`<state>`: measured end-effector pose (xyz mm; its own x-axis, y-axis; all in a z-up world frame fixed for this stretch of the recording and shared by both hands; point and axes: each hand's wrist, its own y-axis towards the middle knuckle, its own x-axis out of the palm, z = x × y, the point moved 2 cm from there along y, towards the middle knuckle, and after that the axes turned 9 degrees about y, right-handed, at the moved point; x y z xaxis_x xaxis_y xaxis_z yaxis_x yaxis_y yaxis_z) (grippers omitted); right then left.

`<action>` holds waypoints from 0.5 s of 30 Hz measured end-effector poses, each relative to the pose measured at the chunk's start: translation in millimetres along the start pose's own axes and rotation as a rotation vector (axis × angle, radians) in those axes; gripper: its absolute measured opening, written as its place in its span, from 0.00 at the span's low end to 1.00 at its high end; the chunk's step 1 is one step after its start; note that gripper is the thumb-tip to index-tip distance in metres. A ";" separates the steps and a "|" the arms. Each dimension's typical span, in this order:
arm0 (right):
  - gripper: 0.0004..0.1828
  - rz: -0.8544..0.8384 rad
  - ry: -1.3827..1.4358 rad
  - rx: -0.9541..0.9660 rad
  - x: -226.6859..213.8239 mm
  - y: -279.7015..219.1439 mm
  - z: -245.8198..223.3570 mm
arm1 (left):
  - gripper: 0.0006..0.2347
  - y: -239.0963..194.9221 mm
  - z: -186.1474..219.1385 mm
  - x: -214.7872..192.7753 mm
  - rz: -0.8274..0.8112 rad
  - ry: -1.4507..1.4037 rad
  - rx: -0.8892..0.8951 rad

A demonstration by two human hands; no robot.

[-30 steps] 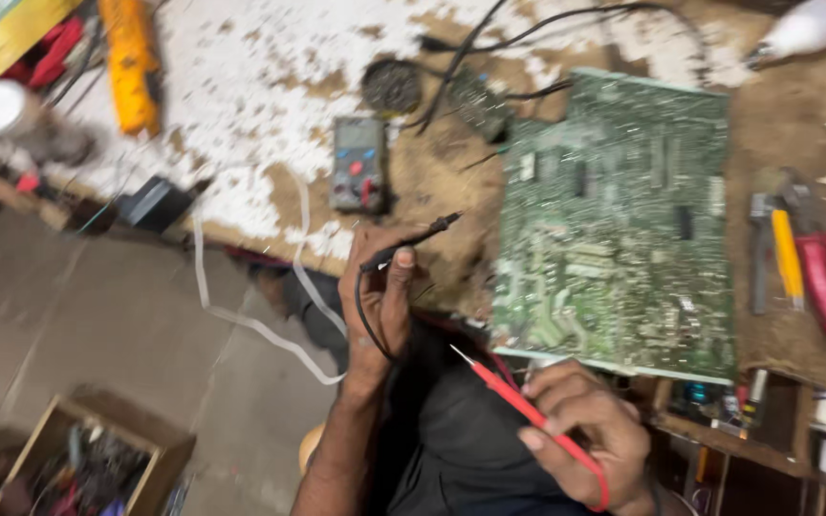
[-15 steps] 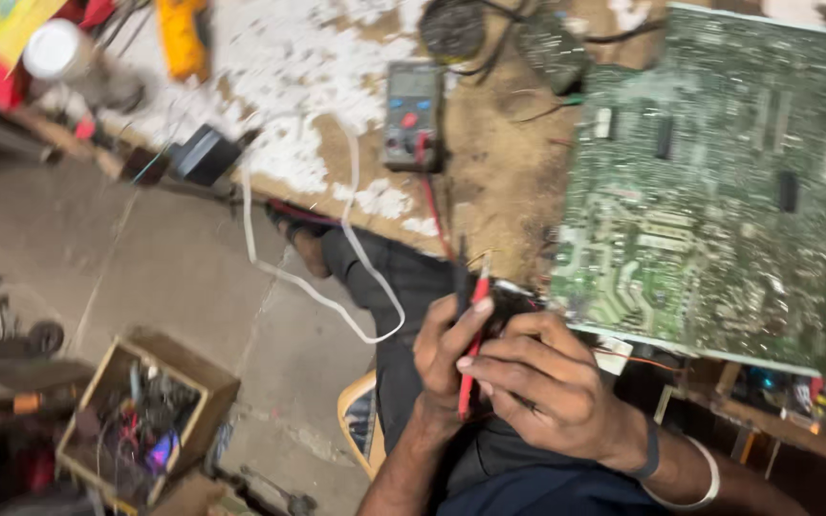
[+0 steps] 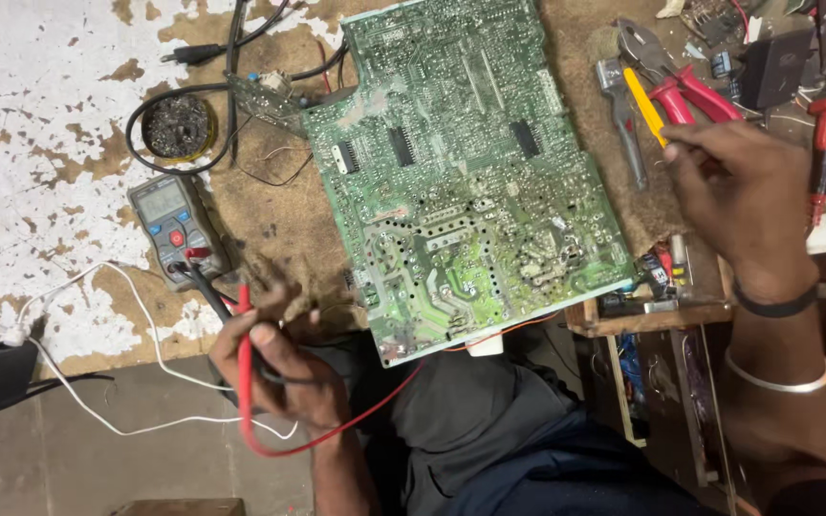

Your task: The person is repairing a circuit board. They use a soldering iron to work on the board, then use a multimeter to test various points on the circuitry.

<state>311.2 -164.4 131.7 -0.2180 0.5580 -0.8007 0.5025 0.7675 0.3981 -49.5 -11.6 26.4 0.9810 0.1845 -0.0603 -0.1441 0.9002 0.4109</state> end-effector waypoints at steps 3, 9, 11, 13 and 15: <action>0.13 -0.001 0.026 -0.029 18.8 -4.6 17.0 | 0.11 9.9 5.0 8.5 -0.114 0.041 0.080; 0.12 0.007 -0.090 -0.035 51.0 -8.3 78.0 | 0.11 21.4 -4.7 35.2 -0.363 -0.163 -0.025; 0.10 0.027 0.108 0.046 74.1 -9.2 106.1 | 0.14 20.6 -4.0 40.2 -0.422 -0.193 -0.076; 0.11 -0.027 0.027 0.106 88.1 -20.0 134.7 | 0.17 20.3 -2.1 43.7 -0.436 -0.274 -0.131; 0.10 -0.052 0.070 0.085 98.8 -23.3 164.7 | 0.19 24.1 -2.3 43.2 -0.473 -0.254 -0.199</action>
<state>415.8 -179.1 -30.4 -0.3015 0.5412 -0.7850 0.5576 0.7679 0.3152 -10.9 19.0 31.7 0.9416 -0.3349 0.0343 0.3207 0.9233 0.2111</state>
